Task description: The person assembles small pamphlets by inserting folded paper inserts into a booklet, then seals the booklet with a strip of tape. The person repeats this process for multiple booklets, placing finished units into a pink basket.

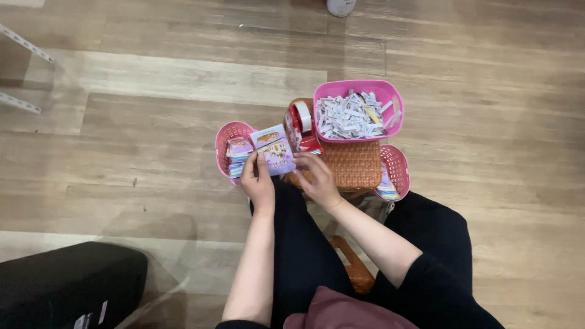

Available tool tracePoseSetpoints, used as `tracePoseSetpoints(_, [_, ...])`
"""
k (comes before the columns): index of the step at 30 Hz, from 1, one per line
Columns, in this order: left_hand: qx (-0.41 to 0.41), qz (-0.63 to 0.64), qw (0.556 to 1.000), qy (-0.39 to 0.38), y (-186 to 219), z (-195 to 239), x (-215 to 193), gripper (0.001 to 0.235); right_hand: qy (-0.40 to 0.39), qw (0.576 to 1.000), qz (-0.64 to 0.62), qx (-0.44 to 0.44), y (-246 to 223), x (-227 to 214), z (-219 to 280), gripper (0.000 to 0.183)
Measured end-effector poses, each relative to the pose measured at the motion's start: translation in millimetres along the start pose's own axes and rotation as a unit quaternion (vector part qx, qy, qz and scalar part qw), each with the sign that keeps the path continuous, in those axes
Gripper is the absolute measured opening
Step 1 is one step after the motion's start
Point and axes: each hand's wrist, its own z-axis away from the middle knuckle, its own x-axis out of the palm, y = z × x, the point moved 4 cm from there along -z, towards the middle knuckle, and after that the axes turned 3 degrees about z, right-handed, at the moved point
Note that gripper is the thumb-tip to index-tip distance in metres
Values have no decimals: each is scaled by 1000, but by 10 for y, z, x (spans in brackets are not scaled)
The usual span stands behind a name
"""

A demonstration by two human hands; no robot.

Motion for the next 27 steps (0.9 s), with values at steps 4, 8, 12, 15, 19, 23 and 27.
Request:
tracePoseSetpoints(4, [-46,-16,999,15,-344,-321,-215,14,-15,1000,14,11,113,467,-125,24])
tracePoseSetpoints(8, [-121,-30,992,-31,-755,-551,-353,27,-36,983,-70,165,328,956,-206,23])
tracePoseSetpoints(12, [-218,-52,972,-69,-1531,-564,-451,41,-49,941,-105,317,845,1454,-86,23])
tracePoseSetpoints(15, [-271,-78,957,-70,-2102,-506,-514,41,-79,917,-63,385,1285,1779,58,21])
tracePoseSetpoints(19, [-310,-101,943,-71,-2706,-484,-543,36,-143,888,29,436,1914,2174,323,23])
tracePoseSetpoints(23, [-359,-170,914,-78,-3095,-498,-541,30,-207,848,87,479,2379,2503,524,21])
tracePoseSetpoints(27, [-370,-186,907,-81,-3276,-489,-419,29,-199,831,76,514,2690,2716,525,23])
